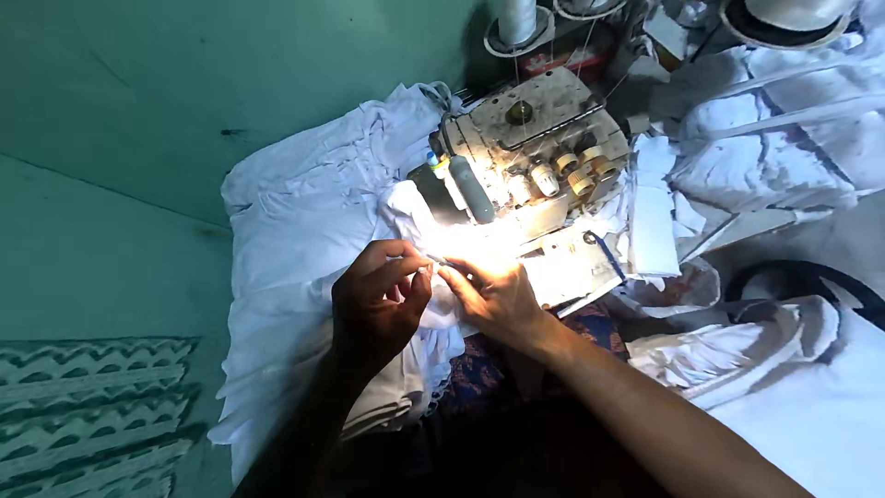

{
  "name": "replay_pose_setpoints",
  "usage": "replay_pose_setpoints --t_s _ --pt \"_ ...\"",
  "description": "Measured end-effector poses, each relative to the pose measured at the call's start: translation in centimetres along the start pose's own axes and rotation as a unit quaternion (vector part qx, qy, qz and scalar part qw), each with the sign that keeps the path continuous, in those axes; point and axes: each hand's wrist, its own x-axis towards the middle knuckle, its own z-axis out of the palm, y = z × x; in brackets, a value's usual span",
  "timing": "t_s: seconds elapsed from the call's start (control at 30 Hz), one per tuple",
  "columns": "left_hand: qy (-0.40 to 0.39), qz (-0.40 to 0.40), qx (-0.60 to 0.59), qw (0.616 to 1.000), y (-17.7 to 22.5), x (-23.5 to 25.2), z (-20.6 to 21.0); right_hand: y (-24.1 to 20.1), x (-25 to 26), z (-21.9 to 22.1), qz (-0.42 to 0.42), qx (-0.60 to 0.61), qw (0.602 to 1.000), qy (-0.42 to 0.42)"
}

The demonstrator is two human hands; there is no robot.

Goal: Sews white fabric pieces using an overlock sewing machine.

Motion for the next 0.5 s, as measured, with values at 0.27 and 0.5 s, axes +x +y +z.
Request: replay_pose_setpoints --t_s 0.27,0.5 --pt "-0.182 -0.088 0.269 0.942 0.9 3.9 4.8 -1.3 -5.4 0.1 0.066 0.043 0.990 -0.117" --pt "-0.239 -0.214 0.095 0.942 -4.2 5.1 2.9 1.7 -1.5 -6.0 0.077 -0.176 0.981 -0.036"
